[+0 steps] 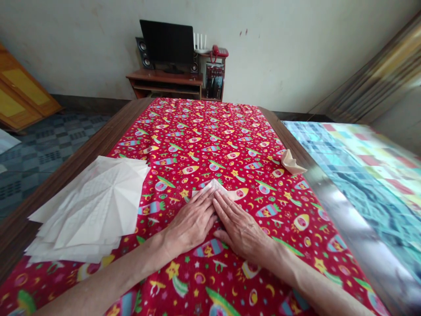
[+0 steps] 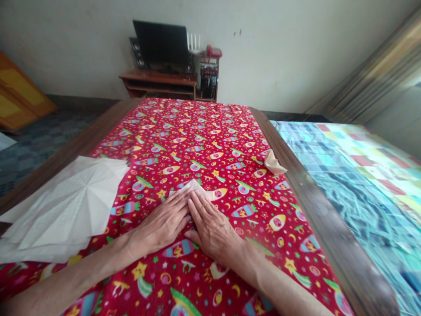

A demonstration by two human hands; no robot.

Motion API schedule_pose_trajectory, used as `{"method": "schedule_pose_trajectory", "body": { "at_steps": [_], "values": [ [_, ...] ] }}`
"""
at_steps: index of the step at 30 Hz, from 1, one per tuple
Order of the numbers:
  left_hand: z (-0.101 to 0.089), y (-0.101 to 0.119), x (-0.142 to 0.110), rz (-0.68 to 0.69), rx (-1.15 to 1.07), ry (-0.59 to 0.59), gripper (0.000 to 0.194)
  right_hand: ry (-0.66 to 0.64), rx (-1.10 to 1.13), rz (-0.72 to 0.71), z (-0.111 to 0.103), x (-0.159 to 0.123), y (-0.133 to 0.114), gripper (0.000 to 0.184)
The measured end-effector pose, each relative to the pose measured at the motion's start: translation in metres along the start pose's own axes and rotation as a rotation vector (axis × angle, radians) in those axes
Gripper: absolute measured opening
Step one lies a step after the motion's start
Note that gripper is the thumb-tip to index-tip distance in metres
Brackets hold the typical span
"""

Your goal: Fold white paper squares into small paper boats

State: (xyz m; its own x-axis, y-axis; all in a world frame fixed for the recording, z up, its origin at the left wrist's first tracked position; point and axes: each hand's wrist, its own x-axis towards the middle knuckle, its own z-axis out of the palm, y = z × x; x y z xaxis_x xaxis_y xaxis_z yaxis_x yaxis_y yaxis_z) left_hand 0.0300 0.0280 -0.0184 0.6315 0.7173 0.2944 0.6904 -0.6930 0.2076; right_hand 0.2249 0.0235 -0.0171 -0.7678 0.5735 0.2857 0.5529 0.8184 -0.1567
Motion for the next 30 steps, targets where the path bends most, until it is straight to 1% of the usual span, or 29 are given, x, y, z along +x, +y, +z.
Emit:
{"method": "schedule_pose_trajectory", "body": {
  "at_steps": [4,7,11,19,25,28,30],
  "values": [
    [-0.006,-0.001,0.001,0.017,0.016,-0.026,0.046,-0.013,0.004,0.023,-0.003,-0.005,0.007,0.073],
    [-0.01,-0.003,-0.001,0.024,0.054,-0.048,0.049,-0.017,-0.004,0.057,-0.006,-0.008,0.01,0.071],
    [-0.015,-0.008,-0.01,0.007,0.098,-0.06,0.049,-0.035,-0.022,0.09,-0.009,-0.013,0.012,0.065],
    [-0.027,-0.019,-0.031,-0.061,0.186,-0.119,0.048,-0.033,-0.045,0.106,-0.007,-0.014,0.015,0.056],
    [-0.03,-0.023,-0.045,-0.104,0.186,-0.068,0.045,0.04,-0.031,0.137,-0.012,-0.006,0.017,0.041],
    [-0.031,-0.026,-0.04,-0.13,0.166,0.0,0.04,0.097,-0.037,0.14,-0.015,0.004,0.022,0.031],
    [-0.033,-0.029,-0.03,-0.144,0.118,0.044,0.032,0.087,-0.053,0.142,-0.018,0.013,0.023,0.025]
  ]
}}
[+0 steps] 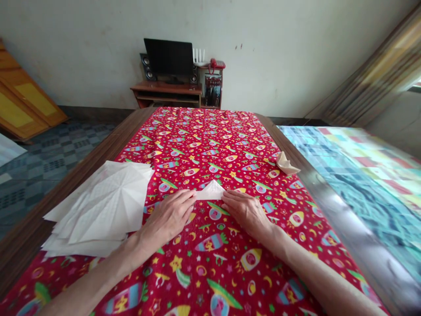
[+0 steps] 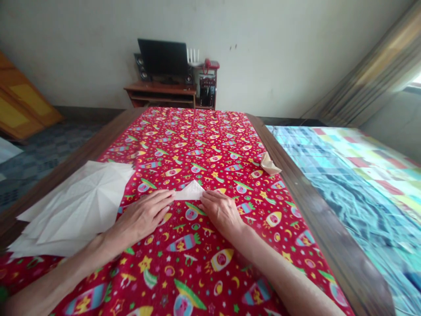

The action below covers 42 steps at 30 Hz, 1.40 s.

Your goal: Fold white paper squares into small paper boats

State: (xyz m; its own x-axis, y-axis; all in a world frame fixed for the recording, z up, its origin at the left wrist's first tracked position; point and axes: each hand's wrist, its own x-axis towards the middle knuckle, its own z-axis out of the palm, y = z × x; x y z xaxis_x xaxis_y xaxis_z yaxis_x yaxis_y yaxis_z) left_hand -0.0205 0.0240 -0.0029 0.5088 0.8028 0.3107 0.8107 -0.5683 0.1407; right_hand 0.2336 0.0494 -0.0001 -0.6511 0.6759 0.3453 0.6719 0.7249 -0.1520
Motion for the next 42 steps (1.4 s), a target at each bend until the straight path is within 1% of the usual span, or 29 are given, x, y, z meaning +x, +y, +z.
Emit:
{"method": "schedule_pose_trajectory", "body": {
  "at_steps": [2,3,5,7,11,14,16,19,21,23,25,27,29,31,33,35,37,38,40,42],
  "values": [
    [-0.001,-0.001,0.014,0.008,-0.071,-0.008,0.026,-0.056,-0.049,0.006,-0.003,0.01,-0.002,0.025],
    [-0.001,-0.001,0.02,0.033,-0.099,-0.022,0.023,-0.078,-0.08,0.003,-0.003,0.014,-0.003,0.025],
    [0.001,0.0,0.031,0.055,-0.122,-0.039,0.023,-0.078,-0.128,-0.012,-0.003,0.021,-0.006,0.023],
    [0.005,0.001,0.037,0.047,-0.12,-0.048,0.026,-0.05,-0.134,-0.027,-0.001,0.025,-0.007,0.02],
    [0.014,0.001,0.036,0.003,-0.127,0.002,0.028,-0.035,-0.074,-0.068,0.004,0.026,-0.003,0.019],
    [0.019,-0.001,0.033,-0.011,-0.142,0.021,0.028,-0.062,-0.053,-0.114,0.004,0.024,0.002,0.016],
    [0.02,-0.002,0.032,-0.015,-0.147,0.026,0.028,-0.084,-0.066,-0.12,0.003,0.024,0.001,0.014],
    [0.018,0.001,0.033,-0.028,-0.155,0.029,0.028,-0.075,-0.127,-0.055,0.004,0.024,-0.006,0.012],
    [0.017,0.003,0.033,-0.039,-0.167,0.025,0.029,-0.061,-0.181,-0.011,0.007,0.026,-0.012,0.015],
    [0.017,0.006,0.034,-0.054,-0.188,0.026,0.027,-0.063,-0.225,0.005,0.01,0.027,-0.016,0.015],
    [0.018,0.007,0.034,-0.072,-0.235,0.057,0.029,-0.063,-0.249,0.005,0.013,0.028,-0.016,0.01],
    [0.019,0.007,0.034,-0.119,-0.294,0.127,0.036,-0.021,-0.259,-0.001,0.015,0.027,-0.013,0.011],
    [0.021,0.007,0.032,-0.196,-0.362,0.203,0.046,0.066,-0.254,-0.022,0.016,0.025,-0.009,0.014],
    [0.023,0.01,0.029,-0.276,-0.458,0.252,0.053,0.164,-0.237,-0.044,0.017,0.023,-0.004,0.016],
    [0.025,0.016,0.028,-0.333,-0.604,0.238,0.06,0.248,-0.215,-0.06,0.017,0.022,-0.003,0.017],
    [0.027,0.025,0.027,-0.382,-0.752,0.169,0.064,0.305,-0.192,-0.072,0.017,0.022,-0.004,0.018],
    [0.027,0.033,0.03,-0.405,-0.841,0.099,0.064,0.319,-0.155,-0.081,0.016,0.022,-0.008,0.018],
    [0.027,0.037,0.032,-0.4,-0.853,0.094,0.062,0.313,-0.131,-0.087,0.015,0.023,-0.011,0.019],
    [0.025,0.041,0.037,-0.381,-0.822,0.131,0.056,0.297,-0.068,-0.09,0.014,0.024,-0.017,0.018],
    [0.023,0.042,0.042,-0.377,-0.77,0.177,0.05,0.278,-0.004,-0.052,0.015,0.025,-0.021,0.017]
  ]
}}
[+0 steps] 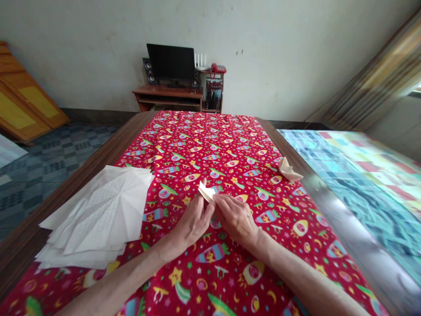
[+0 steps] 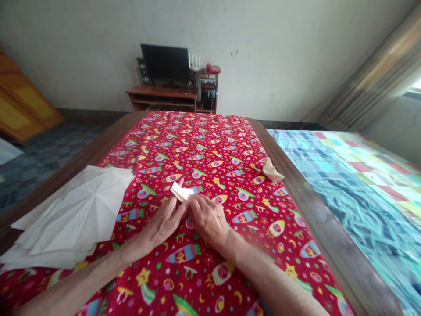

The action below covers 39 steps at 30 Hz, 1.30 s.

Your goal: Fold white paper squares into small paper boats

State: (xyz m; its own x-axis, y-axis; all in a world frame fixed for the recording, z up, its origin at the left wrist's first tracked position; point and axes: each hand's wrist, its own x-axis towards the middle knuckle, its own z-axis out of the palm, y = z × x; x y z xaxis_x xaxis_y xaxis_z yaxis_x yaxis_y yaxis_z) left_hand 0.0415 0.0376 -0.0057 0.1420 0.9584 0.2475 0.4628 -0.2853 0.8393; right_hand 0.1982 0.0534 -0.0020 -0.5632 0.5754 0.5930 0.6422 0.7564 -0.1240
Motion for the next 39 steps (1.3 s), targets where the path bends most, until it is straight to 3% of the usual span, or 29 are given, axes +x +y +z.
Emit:
{"method": "schedule_pose_trajectory", "body": {
  "at_steps": [5,12,18,26,30,39],
  "values": [
    [0.0,0.001,0.008,0.009,0.102,0.02,0.046,-0.045,0.015,0.174,0.003,0.0,-0.003,0.017],
    [0.003,-0.002,0.013,0.105,0.209,0.022,0.046,-0.049,-0.022,0.225,-0.006,0.006,-0.006,0.017],
    [-0.007,0.002,0.014,0.138,0.281,0.014,0.049,-0.091,-0.089,0.273,-0.01,0.009,0.004,0.024],
    [-0.017,-0.012,0.017,0.16,0.454,-0.013,0.04,-0.153,0.037,0.356,-0.01,0.003,0.01,0.023],
    [-0.015,-0.014,0.016,0.133,0.604,-0.082,0.026,-0.166,0.082,0.321,-0.006,-0.003,0.011,0.022],
    [-0.019,-0.005,0.015,0.254,0.752,-0.279,0.044,-0.277,-0.101,0.295,-0.008,-0.013,0.015,0.021]
  ]
}}
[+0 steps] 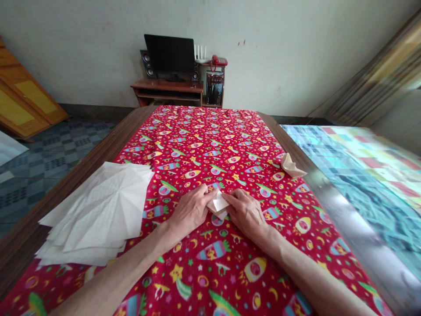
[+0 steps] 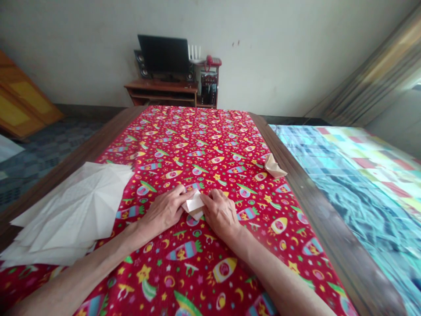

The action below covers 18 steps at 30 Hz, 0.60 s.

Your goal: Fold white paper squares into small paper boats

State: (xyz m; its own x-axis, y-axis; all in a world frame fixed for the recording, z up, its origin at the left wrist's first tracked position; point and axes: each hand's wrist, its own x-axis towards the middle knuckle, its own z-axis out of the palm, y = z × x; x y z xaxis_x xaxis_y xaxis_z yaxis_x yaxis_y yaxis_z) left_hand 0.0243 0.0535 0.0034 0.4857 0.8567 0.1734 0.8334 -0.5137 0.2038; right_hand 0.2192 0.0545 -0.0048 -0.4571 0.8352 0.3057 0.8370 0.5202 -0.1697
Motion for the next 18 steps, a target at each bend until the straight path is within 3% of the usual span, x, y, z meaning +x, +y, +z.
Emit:
{"method": "schedule_pose_trajectory", "body": {
  "at_steps": [11,15,18],
  "values": [
    [-0.004,-0.002,0.007,0.128,0.109,-0.062,0.043,-0.064,-0.088,-0.016,-0.006,-0.003,0.003,0.021],
    [-0.005,0.001,0.008,0.143,0.126,-0.067,0.041,0.039,-0.111,-0.145,-0.006,-0.006,0.007,0.027],
    [-0.005,0.004,0.005,0.14,0.135,-0.066,0.041,0.047,-0.076,-0.237,-0.006,-0.008,0.011,0.023]
  ]
}}
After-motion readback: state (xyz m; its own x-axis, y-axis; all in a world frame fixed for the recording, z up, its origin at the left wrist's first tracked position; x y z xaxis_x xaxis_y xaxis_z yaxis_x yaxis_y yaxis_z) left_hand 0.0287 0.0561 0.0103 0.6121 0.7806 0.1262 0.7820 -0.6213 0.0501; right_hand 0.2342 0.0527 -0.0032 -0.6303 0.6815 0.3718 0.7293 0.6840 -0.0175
